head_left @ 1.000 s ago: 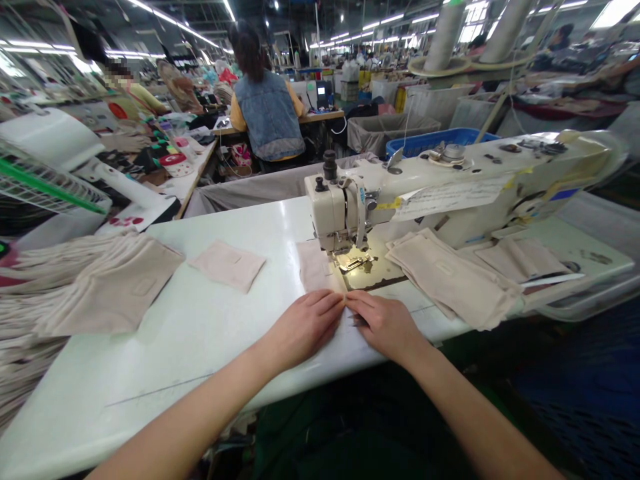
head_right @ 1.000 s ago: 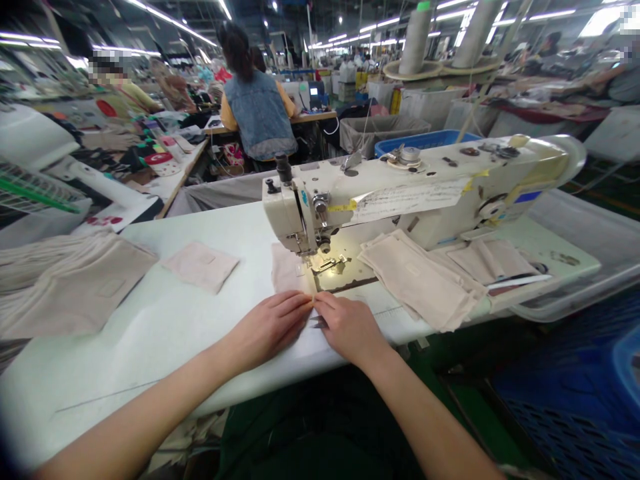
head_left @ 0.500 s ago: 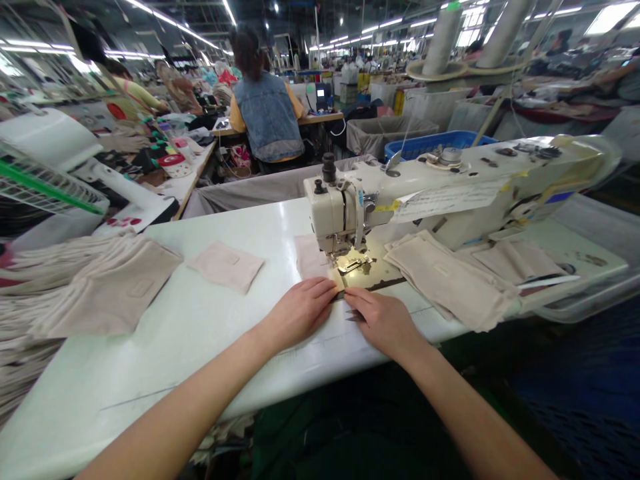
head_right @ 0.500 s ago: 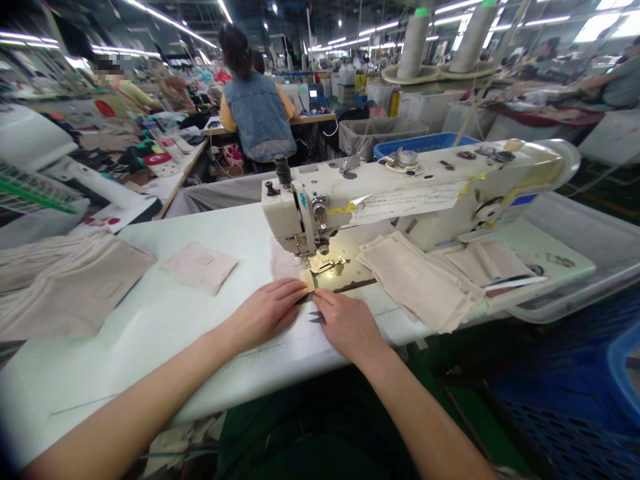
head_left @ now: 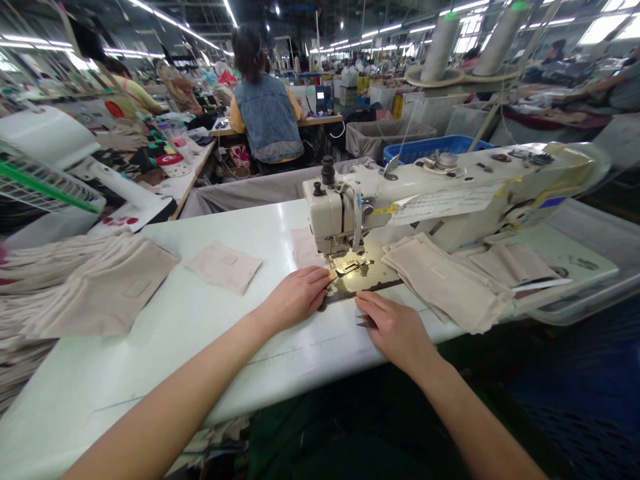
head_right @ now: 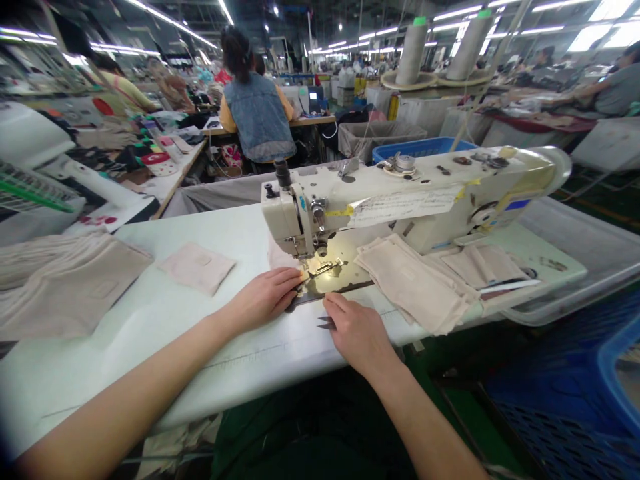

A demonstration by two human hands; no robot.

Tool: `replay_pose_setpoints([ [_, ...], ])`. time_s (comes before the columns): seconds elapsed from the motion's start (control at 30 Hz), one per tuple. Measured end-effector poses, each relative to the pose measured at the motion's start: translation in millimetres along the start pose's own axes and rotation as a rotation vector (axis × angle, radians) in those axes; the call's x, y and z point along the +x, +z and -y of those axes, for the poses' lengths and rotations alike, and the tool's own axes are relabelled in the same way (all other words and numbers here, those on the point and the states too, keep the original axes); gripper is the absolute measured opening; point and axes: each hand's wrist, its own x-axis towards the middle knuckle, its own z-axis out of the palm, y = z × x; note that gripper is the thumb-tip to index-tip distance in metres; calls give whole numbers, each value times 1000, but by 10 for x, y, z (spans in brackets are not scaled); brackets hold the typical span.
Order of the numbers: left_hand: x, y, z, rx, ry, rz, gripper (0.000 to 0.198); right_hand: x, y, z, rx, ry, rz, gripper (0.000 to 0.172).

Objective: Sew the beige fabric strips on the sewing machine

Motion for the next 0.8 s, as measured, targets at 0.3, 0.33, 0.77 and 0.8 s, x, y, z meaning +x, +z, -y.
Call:
replay_pose_setpoints([
  [0.3, 84, -21, 148, -27, -5, 3, 31, -20, -44, -49, -24, -8, -52, 44],
  [0.33, 91, -25, 162, -25, -7, 5, 32, -21, -56, -60, -32, -4, -64, 42],
  [0.77, 66, 35, 196, -41, -49, -32, 36, -98, -410, -463, -210, 371, -313, 20],
  [0.8, 62, 45, 194, -40, -53, -40, 37, -94, -425, -472, -228, 398, -293, 21],
])
